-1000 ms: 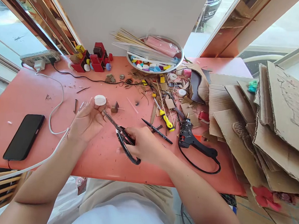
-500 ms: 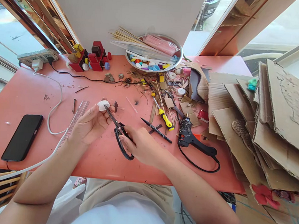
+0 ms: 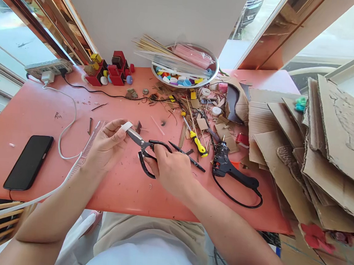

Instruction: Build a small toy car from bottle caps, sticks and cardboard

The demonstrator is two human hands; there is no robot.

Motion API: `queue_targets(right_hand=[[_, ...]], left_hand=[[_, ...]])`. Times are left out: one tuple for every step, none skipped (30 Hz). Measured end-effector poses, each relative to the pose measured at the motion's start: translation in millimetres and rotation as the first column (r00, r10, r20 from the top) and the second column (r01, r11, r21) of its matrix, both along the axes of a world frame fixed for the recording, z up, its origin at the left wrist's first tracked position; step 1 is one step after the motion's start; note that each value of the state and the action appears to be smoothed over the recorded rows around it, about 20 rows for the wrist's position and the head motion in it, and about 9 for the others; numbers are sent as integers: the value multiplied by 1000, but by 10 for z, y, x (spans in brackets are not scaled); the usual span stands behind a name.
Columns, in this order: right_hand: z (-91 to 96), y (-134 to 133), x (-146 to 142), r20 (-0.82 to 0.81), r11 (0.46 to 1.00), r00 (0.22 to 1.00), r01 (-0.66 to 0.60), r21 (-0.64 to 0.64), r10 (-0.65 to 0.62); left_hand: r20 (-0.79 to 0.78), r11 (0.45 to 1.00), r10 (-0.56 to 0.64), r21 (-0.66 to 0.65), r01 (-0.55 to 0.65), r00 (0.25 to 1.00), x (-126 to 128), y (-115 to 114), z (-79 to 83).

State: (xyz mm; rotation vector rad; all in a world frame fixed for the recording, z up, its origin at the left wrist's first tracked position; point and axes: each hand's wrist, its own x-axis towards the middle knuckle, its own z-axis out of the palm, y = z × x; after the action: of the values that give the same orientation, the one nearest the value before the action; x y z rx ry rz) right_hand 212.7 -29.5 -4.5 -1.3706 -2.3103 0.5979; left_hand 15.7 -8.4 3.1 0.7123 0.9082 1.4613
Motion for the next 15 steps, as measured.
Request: queue_targets(right_hand=[[24, 10, 5, -66, 997, 998, -29, -74, 24], [55, 23, 13, -156, 979, 986, -87, -182, 59], [90, 39, 22, -268, 933, 959, -178, -313, 93], [125, 57, 32, -395, 848, 912, -294, -441, 110], [156, 75, 42, -514, 734, 852, -411, -540, 99], [179, 91, 51, -608, 620, 791, -510, -596, 67], [193, 104, 59, -669, 533, 742, -579, -617, 32], [196, 113, 66, -701, 481, 713, -621, -619, 18], [189, 117, 70, -704, 479, 710, -627, -614, 26], [174, 116, 71, -677, 526, 734, -599, -604, 58], [153, 111, 70, -614, 615, 783, -535, -580, 102], [131, 103, 66, -514, 729, 846, -439, -525, 139], [111, 95, 62, -384, 839, 910, -325, -437, 153], [98, 89, 60, -247, 919, 959, -220, -326, 142], [94, 87, 61, -126, 964, 985, -144, -222, 118]], left_hand=[[-4, 1000, 3, 12, -3, 1000, -2, -2, 1], [-5, 1000, 1, 24, 0, 1000, -10, -5, 3], [-3, 999, -8, 34, 8, 1000, -22, -7, 6], [0, 999, -24, 40, 24, 1000, -38, -8, 11], [5, 998, -45, 44, 45, 999, -55, -10, 16], [12, 997, -69, 45, 69, 998, -71, -10, 21], [20, 995, -94, 44, 93, 995, -86, -11, 27], [26, 992, -116, 43, 115, 993, -97, -11, 32], [29, 991, -130, 44, 129, 991, -104, -11, 37], [27, 990, -136, 46, 135, 990, -105, -10, 43], [20, 990, -135, 47, 134, 991, -100, -10, 48], [8, 991, -129, 46, 128, 992, -90, -9, 54], [-6, 992, -120, 45, 120, 993, -77, -8, 60], [-23, 993, -106, 44, 107, 994, -63, -7, 66], [-45, 995, -89, 41, 91, 995, -51, -5, 73]])
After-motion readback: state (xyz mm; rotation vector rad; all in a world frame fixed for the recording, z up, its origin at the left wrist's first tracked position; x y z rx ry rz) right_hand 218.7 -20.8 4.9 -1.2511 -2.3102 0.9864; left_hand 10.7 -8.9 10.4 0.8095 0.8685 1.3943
